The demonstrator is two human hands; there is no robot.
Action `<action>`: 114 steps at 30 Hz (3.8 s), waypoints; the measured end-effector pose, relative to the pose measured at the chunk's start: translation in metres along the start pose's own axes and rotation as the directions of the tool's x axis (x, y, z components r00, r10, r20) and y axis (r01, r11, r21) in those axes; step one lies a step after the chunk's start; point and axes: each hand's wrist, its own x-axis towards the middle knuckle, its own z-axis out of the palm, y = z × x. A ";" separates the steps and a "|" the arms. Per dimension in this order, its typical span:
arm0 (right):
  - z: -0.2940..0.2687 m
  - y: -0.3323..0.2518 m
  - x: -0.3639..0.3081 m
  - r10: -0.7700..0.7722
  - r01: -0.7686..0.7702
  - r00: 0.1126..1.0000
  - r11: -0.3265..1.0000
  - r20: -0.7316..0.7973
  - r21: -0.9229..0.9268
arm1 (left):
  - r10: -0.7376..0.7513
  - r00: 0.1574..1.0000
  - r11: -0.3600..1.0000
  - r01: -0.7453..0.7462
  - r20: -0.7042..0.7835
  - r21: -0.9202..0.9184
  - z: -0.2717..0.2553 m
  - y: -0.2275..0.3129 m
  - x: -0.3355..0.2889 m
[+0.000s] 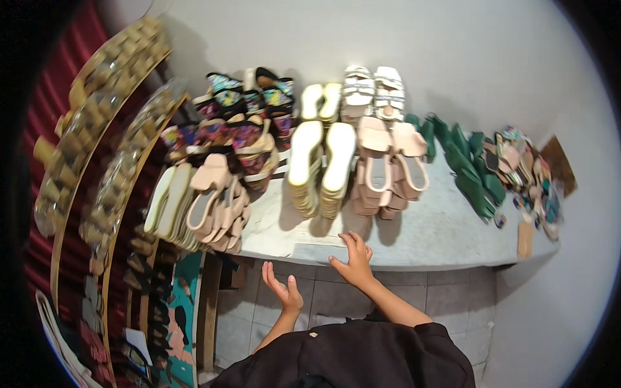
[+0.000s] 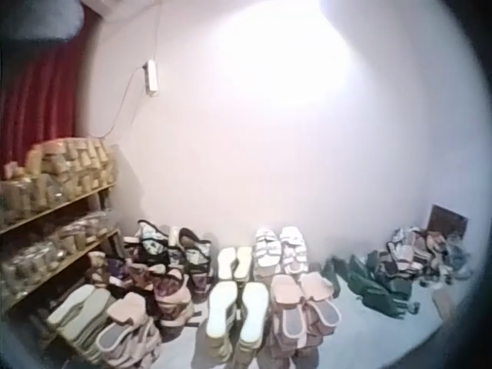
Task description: Organizing shoe components and shoe lasts on a work table in a shoe manufacturing environment.
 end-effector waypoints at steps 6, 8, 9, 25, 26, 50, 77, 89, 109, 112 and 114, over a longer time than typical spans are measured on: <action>-0.086 0.053 -0.013 0.013 -0.013 0.994 1.000 -0.112 -0.002 | 0.123 0.988 0.989 -0.114 0.094 -0.099 0.097 0.049 -0.023; -0.124 0.080 -0.022 -0.001 -0.005 0.990 0.999 -0.142 -0.044 | 0.152 0.982 0.980 -0.134 0.114 -0.148 0.142 0.069 -0.035; -0.145 0.095 -0.028 -0.022 0.010 0.988 0.997 -0.155 -0.075 | 0.177 0.976 0.972 -0.153 0.124 -0.180 0.165 0.081 -0.043; -0.374 0.297 -0.070 0.185 -0.282 0.836 0.952 -0.517 -0.116 | 0.164 0.835 0.973 -0.051 0.525 -0.224 0.433 0.220 -0.125; -0.382 0.305 -0.067 0.204 -0.299 0.842 0.947 -0.499 -0.117 | 0.186 0.849 0.964 -0.061 0.495 -0.257 0.448 0.222 -0.119; -0.591 0.481 0.200 0.420 -0.645 0.761 0.576 -0.494 -0.503 | 0.601 0.389 0.549 -0.836 0.698 -0.007 0.775 0.247 -0.027; -0.530 0.341 0.013 -0.014 -0.033 0.793 0.997 -0.609 -0.066 | -0.727 0.570 0.477 0.820 0.383 -0.316 0.405 0.152 -0.107; -0.456 0.286 -0.038 0.013 0.042 0.863 0.994 -0.505 0.097 | -0.855 0.371 0.332 0.928 0.363 -0.166 0.374 0.125 -0.190; -0.409 0.221 -0.017 -0.269 0.272 0.962 0.960 0.052 -0.065 | 0.022 0.741 0.995 -0.085 0.671 0.061 0.307 0.188 -0.076; -0.423 0.193 -0.004 -0.390 0.436 0.890 0.880 0.234 -0.189 | 0.275 0.670 0.900 -0.432 0.689 0.060 0.313 0.228 -0.035; -0.429 0.170 0.003 -0.459 0.583 0.801 0.745 0.384 -0.324 | 0.419 0.559 0.788 -0.615 0.716 0.019 0.315 0.251 -0.014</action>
